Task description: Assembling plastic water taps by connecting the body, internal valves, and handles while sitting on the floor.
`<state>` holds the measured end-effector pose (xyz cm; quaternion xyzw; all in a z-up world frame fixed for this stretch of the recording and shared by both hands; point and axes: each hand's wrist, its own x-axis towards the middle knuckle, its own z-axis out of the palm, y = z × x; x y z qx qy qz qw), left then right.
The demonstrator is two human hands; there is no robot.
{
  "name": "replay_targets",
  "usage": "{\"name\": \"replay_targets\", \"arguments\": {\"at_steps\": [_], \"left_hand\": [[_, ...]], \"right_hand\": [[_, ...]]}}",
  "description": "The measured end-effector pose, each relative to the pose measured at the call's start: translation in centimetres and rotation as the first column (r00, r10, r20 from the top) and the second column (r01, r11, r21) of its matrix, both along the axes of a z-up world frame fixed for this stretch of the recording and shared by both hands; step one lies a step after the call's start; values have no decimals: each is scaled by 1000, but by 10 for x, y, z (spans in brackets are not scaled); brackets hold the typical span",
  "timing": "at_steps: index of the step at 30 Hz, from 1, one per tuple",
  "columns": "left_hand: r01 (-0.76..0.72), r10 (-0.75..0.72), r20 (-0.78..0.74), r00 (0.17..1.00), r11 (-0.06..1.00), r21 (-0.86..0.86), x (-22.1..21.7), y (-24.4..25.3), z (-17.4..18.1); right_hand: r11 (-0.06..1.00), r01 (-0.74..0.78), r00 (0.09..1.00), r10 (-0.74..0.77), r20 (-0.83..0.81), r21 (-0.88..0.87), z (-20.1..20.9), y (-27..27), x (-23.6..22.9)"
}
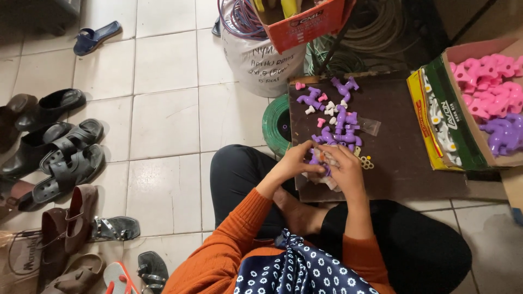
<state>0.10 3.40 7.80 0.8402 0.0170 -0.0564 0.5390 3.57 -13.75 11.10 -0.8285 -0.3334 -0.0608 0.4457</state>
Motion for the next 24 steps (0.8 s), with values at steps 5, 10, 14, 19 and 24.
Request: {"name": "replay_targets", "arguments": {"at_steps": [5,10,14,19,24], "left_hand": [[-293,301,4,954,929,-225,3,13,-23],[-489,587,14,809,686,-539,8,45,-40],[-459,695,-17,719,457,-762,5,45,4],[-516,691,-187,698,303,-801,3,32,19],[-594,716,-184,673,375,-712,9,33,-29]], "right_hand": [[989,114,993,-114,-8,99,-6,-13,5],[996,92,996,-92,-13,-13,14,-3,-4],[833,-102,974,-27,-224,-543,26,13,-19],[748,-164,954,-46,-296,-643,-25,21,-14],[778,-131,972,-21,-234,-615,-58,13,-6]]}}
